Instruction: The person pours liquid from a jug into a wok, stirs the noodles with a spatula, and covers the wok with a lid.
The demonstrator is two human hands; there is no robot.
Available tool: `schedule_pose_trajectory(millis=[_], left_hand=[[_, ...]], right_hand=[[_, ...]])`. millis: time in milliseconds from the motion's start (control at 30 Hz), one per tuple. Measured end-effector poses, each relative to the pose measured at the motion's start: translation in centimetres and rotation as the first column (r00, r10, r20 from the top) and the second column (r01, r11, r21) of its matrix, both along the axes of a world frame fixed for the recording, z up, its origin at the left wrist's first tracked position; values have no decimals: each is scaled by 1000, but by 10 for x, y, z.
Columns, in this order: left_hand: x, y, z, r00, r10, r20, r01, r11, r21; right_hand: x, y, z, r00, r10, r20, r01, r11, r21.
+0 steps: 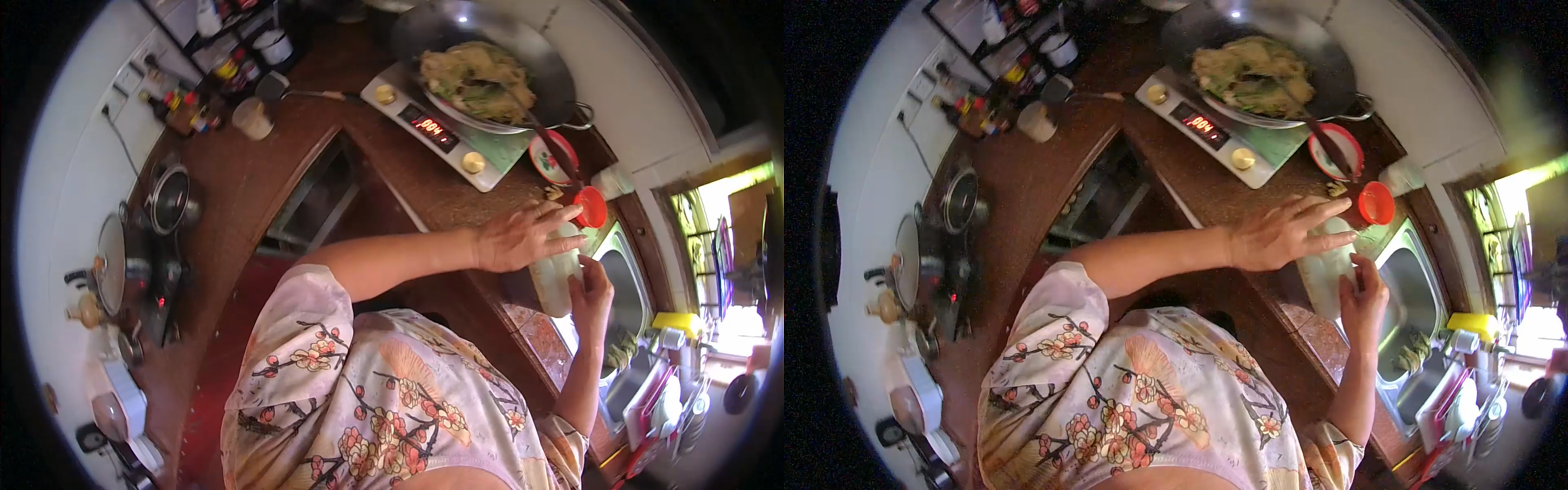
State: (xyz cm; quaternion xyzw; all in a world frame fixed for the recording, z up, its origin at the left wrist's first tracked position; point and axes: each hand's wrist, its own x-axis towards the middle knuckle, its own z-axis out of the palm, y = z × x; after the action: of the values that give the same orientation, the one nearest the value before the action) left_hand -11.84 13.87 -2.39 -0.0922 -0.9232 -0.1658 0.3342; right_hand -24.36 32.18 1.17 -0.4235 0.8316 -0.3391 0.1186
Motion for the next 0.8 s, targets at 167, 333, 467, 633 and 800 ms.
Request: schedule_pose_trajectory(millis=[167, 333, 467, 633, 800], left_hand=[[122, 20, -44, 976, 185, 114, -215, 899, 381], [302, 40, -117, 598, 555, 579, -775, 585, 240], [419, 64, -117, 333, 752, 569, -942, 293, 164], [500, 51, -105, 130, 897, 422, -991, 103, 86], [551, 12, -131, 59, 862, 503, -969, 171, -179]], right_hand=[[-6, -13, -10, 975, -60, 216, 59, 998, 12], [28, -17, 11, 984, 11, 180, 6, 995, -97], [75, -7, 63, 989, 60, 137, -48, 995, -87], [153, -29, 75, 977, 188, 104, -194, 980, 45], [214, -81, -10, 894, 289, 343, -368, 910, 192]])
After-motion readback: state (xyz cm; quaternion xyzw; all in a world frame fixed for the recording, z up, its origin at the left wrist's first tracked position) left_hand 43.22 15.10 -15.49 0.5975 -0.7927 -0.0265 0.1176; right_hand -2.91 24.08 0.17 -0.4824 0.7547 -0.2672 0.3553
